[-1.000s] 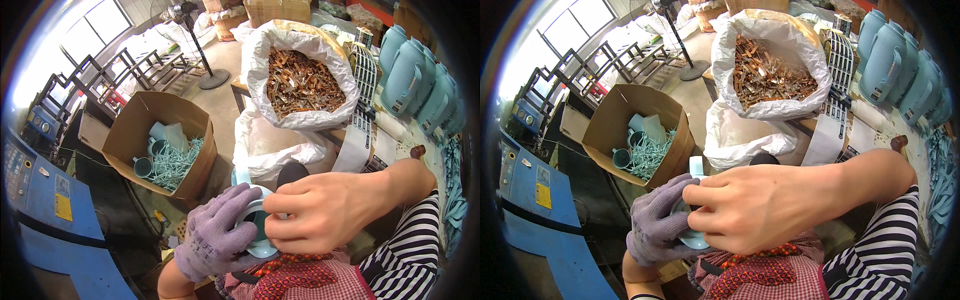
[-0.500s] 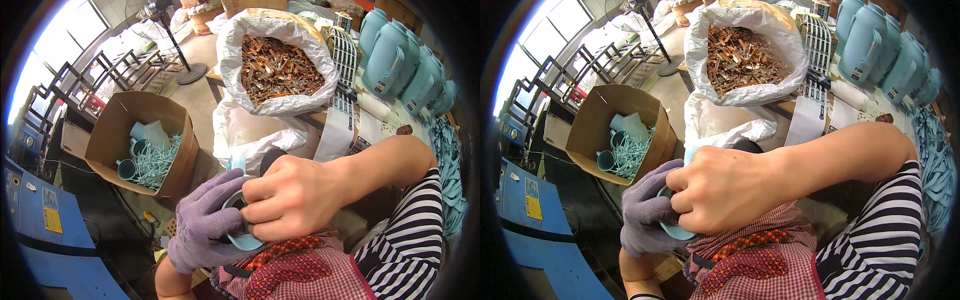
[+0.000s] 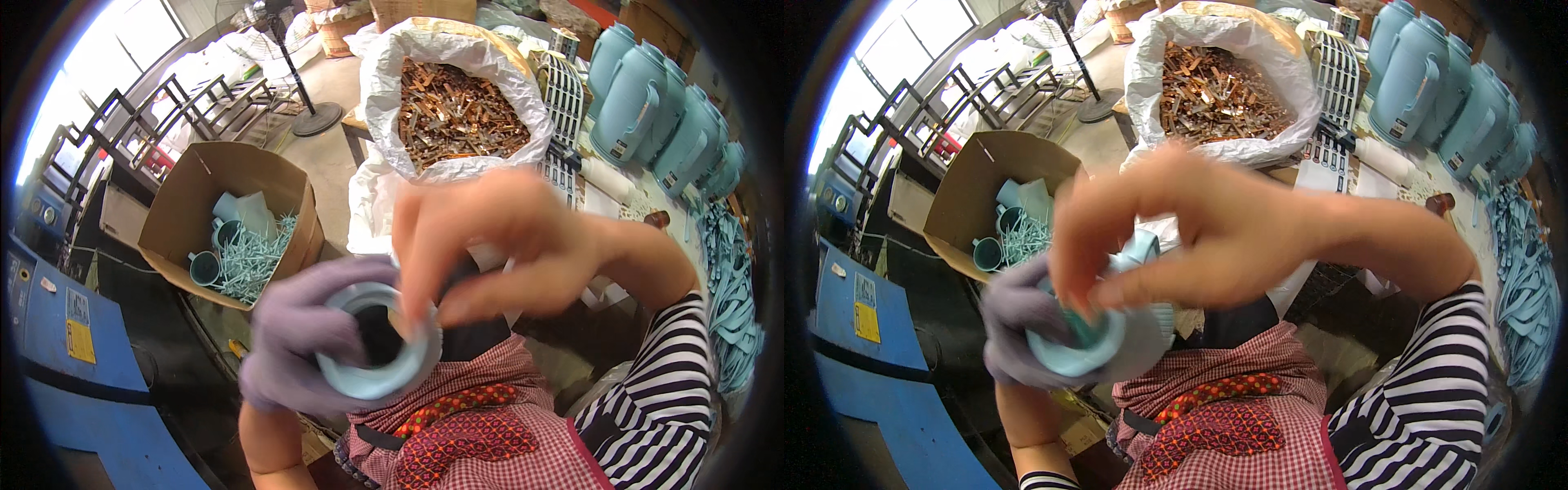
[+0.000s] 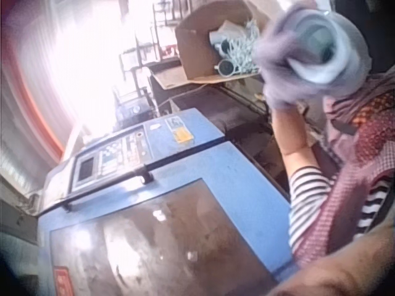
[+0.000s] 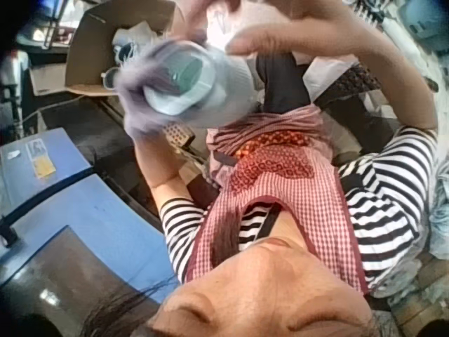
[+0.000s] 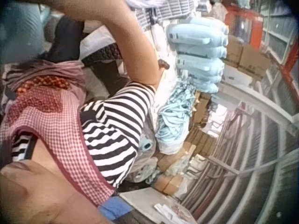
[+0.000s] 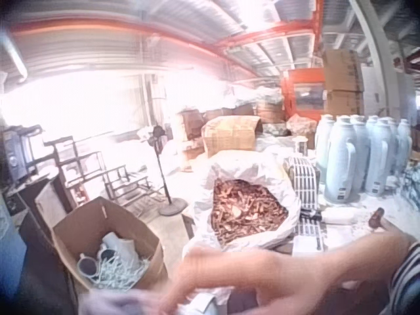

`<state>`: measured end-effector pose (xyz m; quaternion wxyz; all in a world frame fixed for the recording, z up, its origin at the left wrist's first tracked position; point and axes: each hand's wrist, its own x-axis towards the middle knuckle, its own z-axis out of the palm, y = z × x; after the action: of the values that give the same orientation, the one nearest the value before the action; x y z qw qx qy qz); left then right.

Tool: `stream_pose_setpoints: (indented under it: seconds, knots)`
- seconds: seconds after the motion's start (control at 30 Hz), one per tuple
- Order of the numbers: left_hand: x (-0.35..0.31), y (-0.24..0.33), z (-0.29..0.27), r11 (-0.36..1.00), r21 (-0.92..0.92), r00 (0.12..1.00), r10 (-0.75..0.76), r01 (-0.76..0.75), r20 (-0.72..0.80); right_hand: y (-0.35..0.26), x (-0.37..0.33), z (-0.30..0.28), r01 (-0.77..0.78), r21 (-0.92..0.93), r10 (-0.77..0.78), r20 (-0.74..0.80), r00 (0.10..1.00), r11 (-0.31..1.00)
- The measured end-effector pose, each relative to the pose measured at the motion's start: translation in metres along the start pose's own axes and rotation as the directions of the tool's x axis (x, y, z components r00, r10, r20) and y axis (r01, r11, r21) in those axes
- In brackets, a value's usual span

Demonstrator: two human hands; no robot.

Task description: The person assembles light-blue kettles by attaching lids and applying labels. They repeatedly pick up a kettle, place a lid on top, and affix a label to the body, then set the finished unit aside.

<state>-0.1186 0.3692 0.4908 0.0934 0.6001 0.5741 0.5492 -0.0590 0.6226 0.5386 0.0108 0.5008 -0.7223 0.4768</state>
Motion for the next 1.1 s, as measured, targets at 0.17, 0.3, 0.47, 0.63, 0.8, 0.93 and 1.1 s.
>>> stream_pose_setpoints:
  seconds: [0.17, 0.3, 0.47, 0.63, 0.8, 0.93, 1.1]
  knots:
    - [-0.009, -0.044, -0.011, 0.749, -0.659, 0.909, -0.316, 0.062, -0.273, 0.070, 0.011, 0.022, -0.391, -0.006, 0.388, -0.096, 0.916, 0.921]
    - [-0.072, -0.114, 0.024, 0.796, -0.117, 0.479, -0.466, 0.594, -0.744, 0.161, -0.036, 0.045, -0.585, 0.533, 0.711, -0.045, 0.702, 0.612]
    - [-0.122, -0.074, 0.121, 0.750, -0.439, 0.479, -0.657, 0.495, -0.583, 0.189, -0.058, 0.060, -0.550, 0.639, 0.780, -0.132, 0.611, 0.539]
    - [-0.127, -0.061, 0.176, 0.720, -0.186, 0.544, -0.645, 0.669, -0.537, 0.188, -0.048, 0.072, -0.601, 0.547, 0.786, -0.190, 0.589, 0.582]
    - [-0.134, -0.050, 0.159, 0.695, -0.471, 0.594, -0.714, 0.543, -0.370, 0.176, -0.046, 0.077, -0.600, 0.515, 0.778, -0.253, 0.576, 0.612]
    - [-0.134, -0.063, 0.162, 0.692, -0.031, 0.569, -0.617, 0.721, -0.543, 0.178, -0.039, 0.081, -0.673, 0.325, 0.747, -0.335, 0.574, 0.664]
    - [-0.056, -0.055, 0.113, 0.656, 0.735, 0.983, -0.059, 0.170, -0.175, 0.155, 0.002, 0.086, -0.787, -0.251, 0.657, -0.441, 0.612, 0.564]
